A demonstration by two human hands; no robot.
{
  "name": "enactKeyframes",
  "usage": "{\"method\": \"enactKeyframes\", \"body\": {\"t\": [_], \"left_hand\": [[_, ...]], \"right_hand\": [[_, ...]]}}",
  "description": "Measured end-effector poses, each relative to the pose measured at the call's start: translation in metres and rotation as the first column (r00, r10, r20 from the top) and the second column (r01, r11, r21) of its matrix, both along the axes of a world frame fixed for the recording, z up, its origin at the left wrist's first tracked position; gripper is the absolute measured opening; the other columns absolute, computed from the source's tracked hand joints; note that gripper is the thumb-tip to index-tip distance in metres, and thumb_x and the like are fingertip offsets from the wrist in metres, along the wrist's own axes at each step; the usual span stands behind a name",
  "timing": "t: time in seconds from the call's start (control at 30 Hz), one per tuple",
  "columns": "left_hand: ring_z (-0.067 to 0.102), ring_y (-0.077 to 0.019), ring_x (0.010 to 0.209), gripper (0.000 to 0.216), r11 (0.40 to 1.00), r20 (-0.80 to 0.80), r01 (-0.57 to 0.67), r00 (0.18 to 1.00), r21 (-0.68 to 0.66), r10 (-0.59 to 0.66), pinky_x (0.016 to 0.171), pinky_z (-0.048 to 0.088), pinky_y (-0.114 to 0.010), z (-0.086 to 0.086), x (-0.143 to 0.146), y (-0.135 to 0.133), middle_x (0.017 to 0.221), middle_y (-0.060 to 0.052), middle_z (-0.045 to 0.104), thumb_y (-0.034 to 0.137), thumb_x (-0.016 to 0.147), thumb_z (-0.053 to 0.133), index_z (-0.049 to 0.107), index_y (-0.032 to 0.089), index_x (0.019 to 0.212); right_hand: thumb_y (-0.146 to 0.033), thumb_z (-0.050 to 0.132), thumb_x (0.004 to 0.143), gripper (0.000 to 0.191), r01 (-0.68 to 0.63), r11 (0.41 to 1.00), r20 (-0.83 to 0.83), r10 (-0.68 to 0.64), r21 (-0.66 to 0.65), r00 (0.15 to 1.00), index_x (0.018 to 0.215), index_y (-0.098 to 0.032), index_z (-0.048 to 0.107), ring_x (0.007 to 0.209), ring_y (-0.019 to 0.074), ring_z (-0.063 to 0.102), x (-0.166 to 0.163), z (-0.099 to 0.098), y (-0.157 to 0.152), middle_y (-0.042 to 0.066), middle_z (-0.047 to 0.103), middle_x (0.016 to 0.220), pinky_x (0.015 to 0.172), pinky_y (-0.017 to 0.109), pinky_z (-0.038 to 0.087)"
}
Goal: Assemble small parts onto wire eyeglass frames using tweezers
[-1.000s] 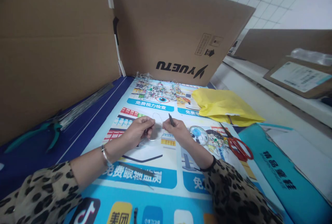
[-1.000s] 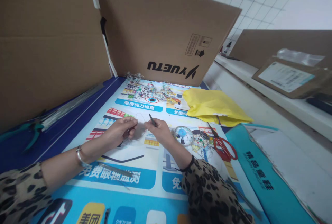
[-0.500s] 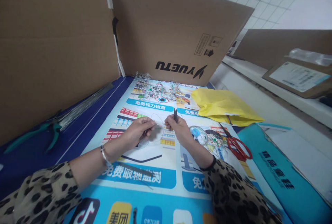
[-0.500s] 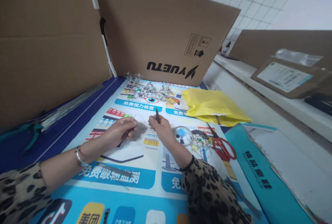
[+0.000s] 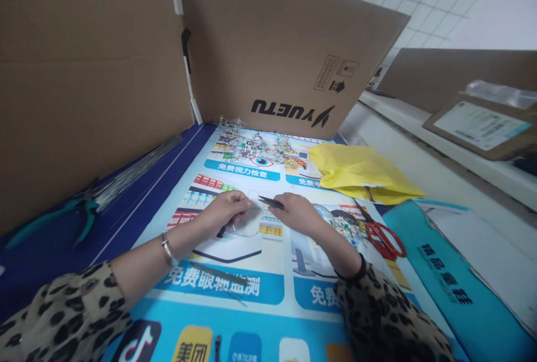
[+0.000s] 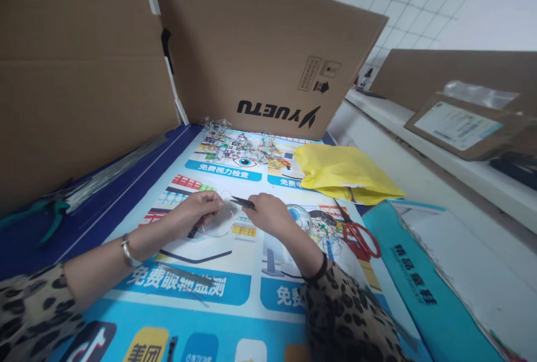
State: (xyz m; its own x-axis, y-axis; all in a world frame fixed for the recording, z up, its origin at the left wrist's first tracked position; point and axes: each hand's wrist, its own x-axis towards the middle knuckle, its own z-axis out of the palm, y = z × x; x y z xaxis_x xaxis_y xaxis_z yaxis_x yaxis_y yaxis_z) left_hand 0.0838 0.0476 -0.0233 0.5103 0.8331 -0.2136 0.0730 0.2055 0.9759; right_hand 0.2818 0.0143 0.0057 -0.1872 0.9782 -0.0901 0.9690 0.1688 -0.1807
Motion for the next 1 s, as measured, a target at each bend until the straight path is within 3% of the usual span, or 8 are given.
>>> {"method": "enactKeyframes", "body": {"t": [0.33,0.83,1.0], "left_hand": [[0.033,-0.0039,0.033,0.025,0.997,0.065,-0.045,0.997,-0.058,0.049,0.035,0.024,-0.018,-0.001,0.000,0.000,0.041,0.006,0.042,0.036,0.076,0.058,0.046,0.017,0.065],[0.042,-0.0065,0.041,0.023,0.975,0.192,-0.209,0.957,-0.073,0.219,0.041,0.034,-0.019,-0.005,0.005,-0.008,0.050,0.004,0.047,0.035,0.076,0.059,0.047,0.017,0.068],[0.043,-0.0073,0.042,0.023,0.969,0.207,-0.243,0.947,-0.046,0.247,0.043,0.036,-0.020,-0.008,0.008,-0.010,0.051,0.004,0.048,0.035,0.076,0.058,0.048,0.017,0.068]], "right_hand": [[-0.047,0.032,0.088,0.038,0.063,0.996,0.090,-0.057,-0.059,0.994,0.089,-0.022,0.061,0.075,0.0183,0.059,-0.006,-0.008,0.001,0.006,0.067,0.084,0.054,0.025,0.028],[-0.049,0.030,0.088,0.043,0.112,0.993,0.166,-0.107,-0.021,0.980,0.093,-0.021,0.062,0.078,0.0211,0.060,-0.015,-0.009,-0.003,0.008,0.067,0.085,0.059,0.026,0.034],[-0.049,0.030,0.088,0.042,0.109,0.993,0.075,-0.105,-0.051,0.992,0.089,-0.022,0.062,0.077,0.0185,0.059,-0.015,-0.009,-0.001,0.006,0.066,0.085,0.056,0.025,0.031]]}}
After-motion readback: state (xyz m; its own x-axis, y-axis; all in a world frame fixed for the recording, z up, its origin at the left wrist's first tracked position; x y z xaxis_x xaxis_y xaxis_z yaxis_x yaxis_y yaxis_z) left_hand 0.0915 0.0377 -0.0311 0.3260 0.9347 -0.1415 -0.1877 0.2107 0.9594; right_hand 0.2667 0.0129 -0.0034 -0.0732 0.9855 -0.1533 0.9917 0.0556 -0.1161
